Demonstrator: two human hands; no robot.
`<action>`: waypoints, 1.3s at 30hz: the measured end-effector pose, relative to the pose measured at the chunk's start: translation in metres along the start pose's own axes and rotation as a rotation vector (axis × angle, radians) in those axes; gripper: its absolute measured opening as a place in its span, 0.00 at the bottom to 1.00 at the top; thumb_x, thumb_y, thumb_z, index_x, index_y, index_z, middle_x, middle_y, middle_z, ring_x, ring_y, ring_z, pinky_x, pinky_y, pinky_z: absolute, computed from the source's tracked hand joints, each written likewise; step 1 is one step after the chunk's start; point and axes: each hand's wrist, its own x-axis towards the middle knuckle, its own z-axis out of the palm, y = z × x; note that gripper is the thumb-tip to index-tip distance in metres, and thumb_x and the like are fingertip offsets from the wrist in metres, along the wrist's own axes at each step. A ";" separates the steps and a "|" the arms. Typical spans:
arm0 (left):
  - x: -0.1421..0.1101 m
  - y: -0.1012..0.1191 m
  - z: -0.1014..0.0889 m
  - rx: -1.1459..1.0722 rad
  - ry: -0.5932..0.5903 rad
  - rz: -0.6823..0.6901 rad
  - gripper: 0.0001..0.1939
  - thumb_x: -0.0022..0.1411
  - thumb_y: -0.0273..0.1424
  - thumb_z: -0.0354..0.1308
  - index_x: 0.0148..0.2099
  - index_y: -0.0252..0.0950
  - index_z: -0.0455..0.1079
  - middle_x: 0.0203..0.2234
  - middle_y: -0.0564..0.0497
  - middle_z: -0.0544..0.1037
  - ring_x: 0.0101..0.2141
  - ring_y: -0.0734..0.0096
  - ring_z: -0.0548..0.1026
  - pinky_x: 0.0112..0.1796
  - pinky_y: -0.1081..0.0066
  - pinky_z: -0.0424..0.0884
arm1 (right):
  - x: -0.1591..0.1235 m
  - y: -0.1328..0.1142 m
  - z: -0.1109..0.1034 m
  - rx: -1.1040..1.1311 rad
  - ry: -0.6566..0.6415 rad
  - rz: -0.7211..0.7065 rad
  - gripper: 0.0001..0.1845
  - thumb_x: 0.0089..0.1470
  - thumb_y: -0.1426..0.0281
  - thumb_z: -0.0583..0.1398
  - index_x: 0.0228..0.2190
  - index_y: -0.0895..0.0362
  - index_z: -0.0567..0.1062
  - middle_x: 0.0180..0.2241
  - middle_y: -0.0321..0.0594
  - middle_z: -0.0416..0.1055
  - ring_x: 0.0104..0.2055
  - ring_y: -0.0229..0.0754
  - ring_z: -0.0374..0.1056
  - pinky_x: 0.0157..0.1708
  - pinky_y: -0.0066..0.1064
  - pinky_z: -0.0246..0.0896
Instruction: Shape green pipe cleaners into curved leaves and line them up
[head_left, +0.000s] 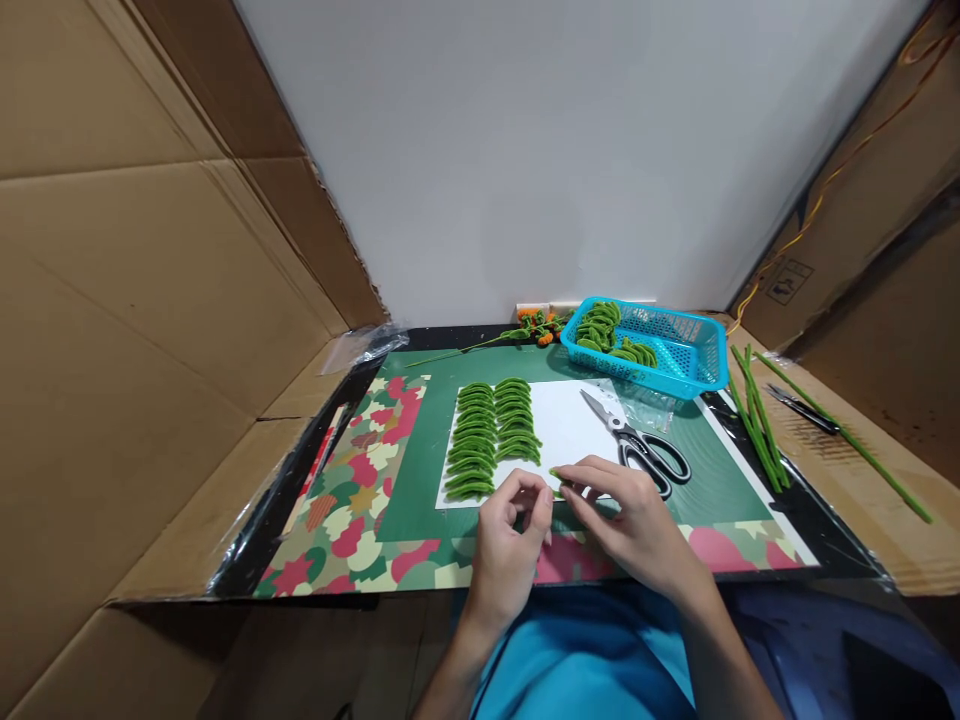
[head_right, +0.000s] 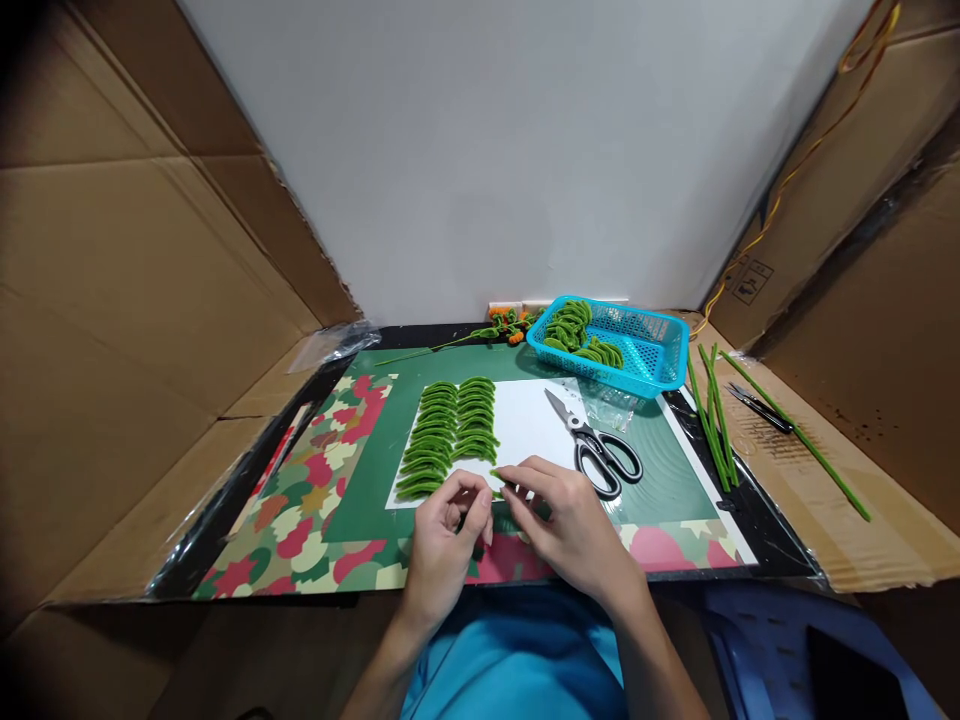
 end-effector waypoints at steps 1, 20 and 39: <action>0.000 -0.001 0.000 -0.015 0.002 -0.005 0.13 0.73 0.40 0.60 0.38 0.37 0.70 0.22 0.58 0.69 0.22 0.77 0.67 0.27 0.76 0.64 | 0.000 0.000 -0.001 0.011 -0.002 0.003 0.16 0.70 0.71 0.60 0.54 0.48 0.82 0.41 0.41 0.81 0.36 0.43 0.76 0.38 0.32 0.69; 0.005 -0.008 -0.001 0.218 0.053 0.089 0.12 0.76 0.40 0.56 0.40 0.40 0.69 0.26 0.57 0.72 0.26 0.73 0.72 0.30 0.74 0.68 | 0.006 -0.001 0.004 -0.049 -0.020 0.049 0.11 0.67 0.73 0.63 0.45 0.52 0.85 0.36 0.40 0.82 0.35 0.42 0.75 0.36 0.30 0.65; 0.008 -0.004 0.001 0.101 0.057 -0.003 0.14 0.73 0.44 0.59 0.45 0.39 0.71 0.26 0.57 0.73 0.24 0.72 0.73 0.28 0.73 0.68 | 0.005 0.000 0.008 -0.075 0.060 0.090 0.08 0.67 0.70 0.62 0.42 0.52 0.84 0.34 0.39 0.82 0.31 0.42 0.74 0.34 0.31 0.65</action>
